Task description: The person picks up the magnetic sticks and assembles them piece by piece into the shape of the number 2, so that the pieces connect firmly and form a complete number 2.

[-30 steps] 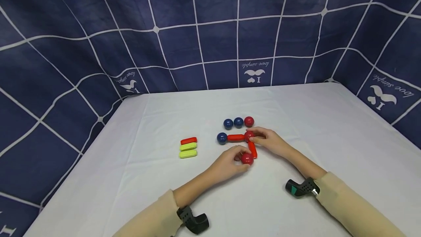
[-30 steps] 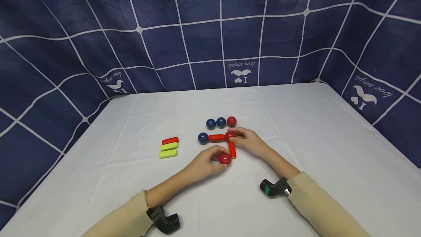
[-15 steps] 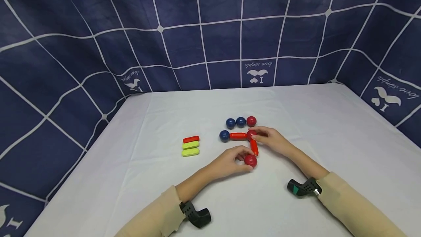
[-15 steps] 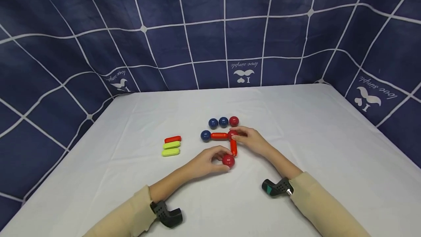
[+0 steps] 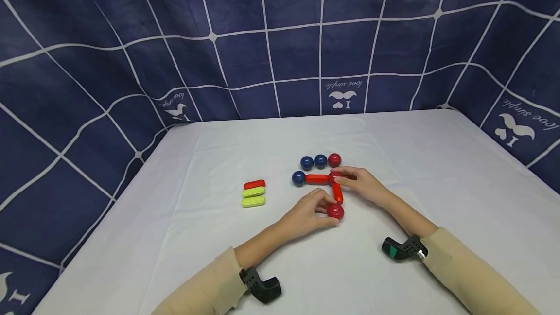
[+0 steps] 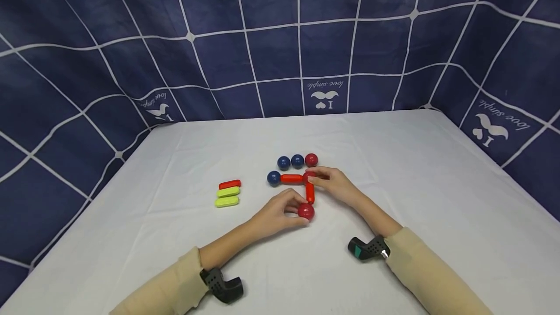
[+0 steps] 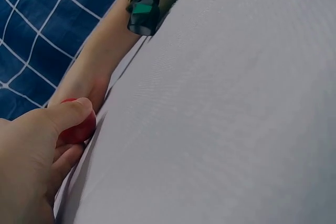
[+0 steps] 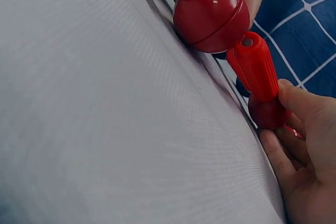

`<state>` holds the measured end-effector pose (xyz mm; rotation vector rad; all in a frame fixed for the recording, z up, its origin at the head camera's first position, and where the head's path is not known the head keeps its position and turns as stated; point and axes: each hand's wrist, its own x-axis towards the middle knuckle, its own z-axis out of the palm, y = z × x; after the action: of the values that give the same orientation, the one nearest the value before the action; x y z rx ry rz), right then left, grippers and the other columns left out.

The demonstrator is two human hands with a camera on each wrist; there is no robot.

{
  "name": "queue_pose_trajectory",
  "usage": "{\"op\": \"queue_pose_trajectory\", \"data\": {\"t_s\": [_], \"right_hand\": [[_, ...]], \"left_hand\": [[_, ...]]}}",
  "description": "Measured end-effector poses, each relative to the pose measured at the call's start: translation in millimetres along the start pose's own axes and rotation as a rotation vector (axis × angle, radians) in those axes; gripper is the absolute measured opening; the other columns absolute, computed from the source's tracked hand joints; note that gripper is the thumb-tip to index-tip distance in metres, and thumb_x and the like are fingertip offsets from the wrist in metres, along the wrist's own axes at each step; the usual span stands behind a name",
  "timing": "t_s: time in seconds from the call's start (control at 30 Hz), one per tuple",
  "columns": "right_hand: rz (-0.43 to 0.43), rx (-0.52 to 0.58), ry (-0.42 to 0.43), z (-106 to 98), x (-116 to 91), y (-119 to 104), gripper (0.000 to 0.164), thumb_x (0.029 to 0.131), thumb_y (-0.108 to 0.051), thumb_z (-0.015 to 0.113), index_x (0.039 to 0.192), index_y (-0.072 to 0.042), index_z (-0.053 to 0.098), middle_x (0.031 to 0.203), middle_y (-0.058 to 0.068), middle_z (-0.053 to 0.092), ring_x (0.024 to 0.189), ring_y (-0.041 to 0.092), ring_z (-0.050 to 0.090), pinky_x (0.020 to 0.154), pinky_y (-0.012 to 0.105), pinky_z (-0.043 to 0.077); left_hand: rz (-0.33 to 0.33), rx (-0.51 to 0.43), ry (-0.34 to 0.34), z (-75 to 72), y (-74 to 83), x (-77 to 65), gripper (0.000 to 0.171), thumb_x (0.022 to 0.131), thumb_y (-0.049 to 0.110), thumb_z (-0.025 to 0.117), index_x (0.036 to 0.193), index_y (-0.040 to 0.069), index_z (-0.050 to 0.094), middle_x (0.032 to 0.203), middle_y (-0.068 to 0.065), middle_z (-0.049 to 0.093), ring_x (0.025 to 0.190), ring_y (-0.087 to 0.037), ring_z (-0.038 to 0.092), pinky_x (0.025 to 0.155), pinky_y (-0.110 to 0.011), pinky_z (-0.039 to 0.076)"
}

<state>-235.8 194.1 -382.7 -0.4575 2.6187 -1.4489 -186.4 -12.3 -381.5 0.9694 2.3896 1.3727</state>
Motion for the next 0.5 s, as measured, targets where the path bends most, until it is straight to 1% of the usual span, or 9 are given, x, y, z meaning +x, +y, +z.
{"op": "queue_pose_trajectory", "data": {"t_s": [0.2,0.3,0.5], "right_hand": [[0.004,-0.004,0.009,-0.4,0.5,-1.6,0.047,0.089,-0.031,0.055,0.127,-0.003,0.051,0.126,0.017,0.054,0.114,0.03,0.049,0.098,0.047,0.04],[0.007,-0.007,0.013,-0.1,-0.1,-2.0,0.047,0.089,-0.031,0.056,0.127,-0.003,0.051,0.125,0.016,0.055,0.112,0.029,0.05,0.097,0.046,0.041],[-0.021,-0.032,0.014,1.0,-0.6,0.4,0.045,0.09,-0.027,0.055,0.126,-0.001,0.051,0.122,0.017,0.056,0.107,0.027,0.052,0.093,0.041,0.044]], "left_hand": [[-0.024,0.007,0.024,4.1,3.1,1.1,0.035,0.076,0.019,0.074,0.102,0.01,0.052,0.103,-0.001,0.055,0.094,-0.005,0.059,0.082,-0.012,0.046],[-0.023,0.01,0.029,6.6,3.5,1.7,0.036,0.076,0.021,0.073,0.102,0.011,0.051,0.104,-0.001,0.055,0.094,-0.005,0.059,0.083,-0.013,0.047],[-0.018,-0.002,0.046,8.8,2.0,2.1,0.036,0.075,0.021,0.074,0.1,0.01,0.05,0.101,-0.001,0.055,0.091,-0.004,0.059,0.082,-0.013,0.047]]}}
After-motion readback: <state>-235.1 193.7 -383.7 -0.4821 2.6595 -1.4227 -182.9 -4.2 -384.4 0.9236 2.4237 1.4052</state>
